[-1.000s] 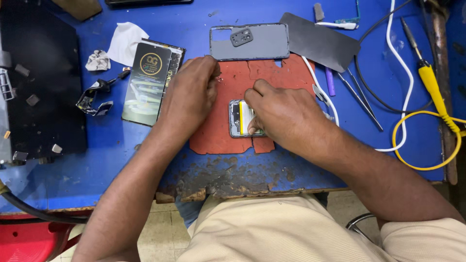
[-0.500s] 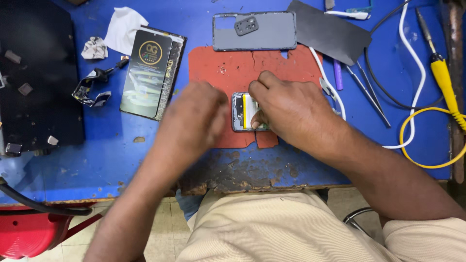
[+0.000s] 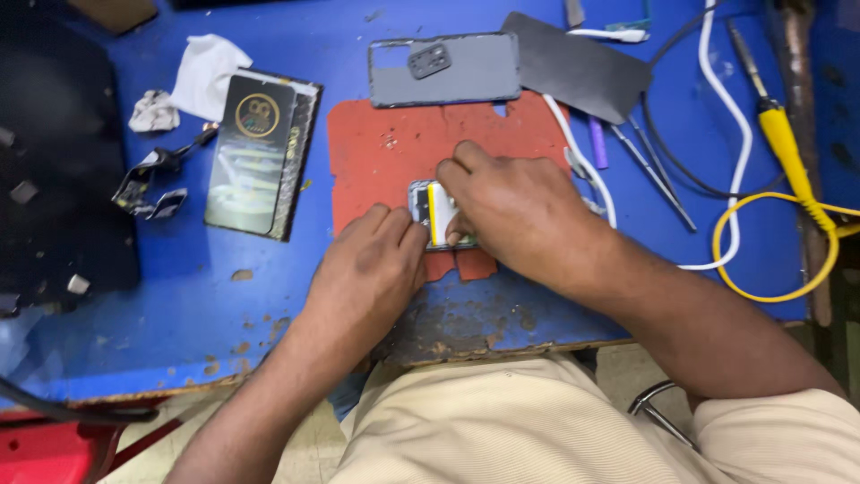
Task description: The person disassembles a smartphone, removes the battery, and uses a heat gun to soften adhesive. They then peel off the old battery and prepare the device for reassembly.
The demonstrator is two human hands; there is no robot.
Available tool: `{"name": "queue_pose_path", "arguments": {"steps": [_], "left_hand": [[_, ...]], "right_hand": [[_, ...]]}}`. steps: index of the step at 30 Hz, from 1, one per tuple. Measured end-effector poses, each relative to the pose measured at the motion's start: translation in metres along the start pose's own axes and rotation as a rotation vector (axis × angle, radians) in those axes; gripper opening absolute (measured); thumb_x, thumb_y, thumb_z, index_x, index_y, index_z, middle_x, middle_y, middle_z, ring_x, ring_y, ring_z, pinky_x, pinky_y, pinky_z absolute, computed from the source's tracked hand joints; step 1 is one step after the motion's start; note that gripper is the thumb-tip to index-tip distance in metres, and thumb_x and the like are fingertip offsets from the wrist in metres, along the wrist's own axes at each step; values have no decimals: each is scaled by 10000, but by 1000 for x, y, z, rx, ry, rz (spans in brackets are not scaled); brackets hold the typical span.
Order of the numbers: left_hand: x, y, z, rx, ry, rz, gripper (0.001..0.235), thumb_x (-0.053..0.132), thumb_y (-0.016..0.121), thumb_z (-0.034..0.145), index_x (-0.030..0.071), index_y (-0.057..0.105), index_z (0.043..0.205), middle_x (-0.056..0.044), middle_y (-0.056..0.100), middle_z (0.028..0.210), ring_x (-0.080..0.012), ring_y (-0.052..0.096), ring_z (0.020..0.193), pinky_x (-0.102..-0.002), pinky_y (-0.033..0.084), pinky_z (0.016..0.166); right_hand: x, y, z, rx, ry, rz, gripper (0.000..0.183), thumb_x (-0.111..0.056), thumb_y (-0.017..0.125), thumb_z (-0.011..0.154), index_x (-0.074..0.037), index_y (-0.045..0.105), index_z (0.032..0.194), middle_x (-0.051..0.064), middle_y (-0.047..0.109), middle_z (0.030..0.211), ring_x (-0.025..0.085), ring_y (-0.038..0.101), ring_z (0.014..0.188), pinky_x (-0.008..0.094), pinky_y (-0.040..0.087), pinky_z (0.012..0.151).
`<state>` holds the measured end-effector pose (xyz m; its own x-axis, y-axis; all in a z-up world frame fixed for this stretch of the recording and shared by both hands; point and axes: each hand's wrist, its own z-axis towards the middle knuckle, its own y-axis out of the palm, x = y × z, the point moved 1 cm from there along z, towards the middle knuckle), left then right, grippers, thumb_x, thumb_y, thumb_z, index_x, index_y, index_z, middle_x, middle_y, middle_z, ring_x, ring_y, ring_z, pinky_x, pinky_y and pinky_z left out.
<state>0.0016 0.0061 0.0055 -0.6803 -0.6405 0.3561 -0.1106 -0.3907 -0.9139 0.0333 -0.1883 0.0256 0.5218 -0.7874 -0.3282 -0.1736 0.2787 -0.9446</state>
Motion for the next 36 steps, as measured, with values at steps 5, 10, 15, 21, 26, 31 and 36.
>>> {"name": "queue_pose_path", "arguments": {"steps": [5, 10, 15, 21, 26, 31, 36], "left_hand": [[0, -2, 3, -131, 82, 193, 146, 114, 655, 750, 50, 614, 874, -106, 578, 865, -273, 573, 866, -371, 516, 781], [-3, 0, 8, -183, 155, 331, 145, 132, 608, 764, 48, 616, 882, -98, 583, 853, -255, 582, 859, -343, 523, 778], [-6, 3, 9, -160, 171, 330, 114, 131, 602, 784, 57, 616, 869, -89, 581, 841, -244, 583, 838, -343, 524, 768], [-11, 3, 11, -176, 250, 382, 97, 147, 594, 822, 56, 615, 847, -86, 567, 820, -239, 568, 808, -339, 520, 728], [-8, -1, 13, -168, 244, 351, 95, 145, 587, 838, 53, 610, 845, -87, 556, 817, -240, 566, 813, -334, 513, 700], [-15, -9, 10, -127, 317, 353, 121, 125, 596, 795, 18, 601, 852, -110, 546, 836, -279, 561, 825, -378, 519, 716], [-51, 3, 25, 148, -150, -229, 41, -17, 626, 948, -2, 589, 948, -177, 580, 876, -366, 592, 844, -490, 471, 710]], "right_hand": [[0, 2, -1, -5, 16, 12, 396, -222, 825, 729, -42, 596, 998, 121, 608, 978, 331, 702, 754, 457, 563, 563], [0, 1, 0, -14, 21, 18, 400, -230, 829, 725, -41, 595, 989, 120, 605, 976, 327, 704, 757, 454, 564, 559], [-1, 1, 0, -32, 33, 15, 422, -244, 834, 722, -33, 598, 1002, 126, 605, 983, 330, 703, 751, 450, 567, 555], [0, 1, -1, -3, 9, 16, 400, -193, 813, 718, -33, 603, 1018, 124, 609, 984, 324, 708, 758, 443, 573, 559], [2, 4, -2, -14, 15, -9, 347, -162, 771, 759, -31, 602, 1033, 124, 611, 998, 322, 710, 757, 442, 578, 563], [3, 3, -1, 22, -3, 6, 338, -158, 764, 765, -36, 605, 1037, 130, 614, 1004, 342, 702, 747, 461, 569, 561], [0, 2, 1, -46, 22, -10, 387, -237, 816, 730, -41, 599, 984, 133, 611, 979, 366, 686, 706, 494, 554, 565]]}}
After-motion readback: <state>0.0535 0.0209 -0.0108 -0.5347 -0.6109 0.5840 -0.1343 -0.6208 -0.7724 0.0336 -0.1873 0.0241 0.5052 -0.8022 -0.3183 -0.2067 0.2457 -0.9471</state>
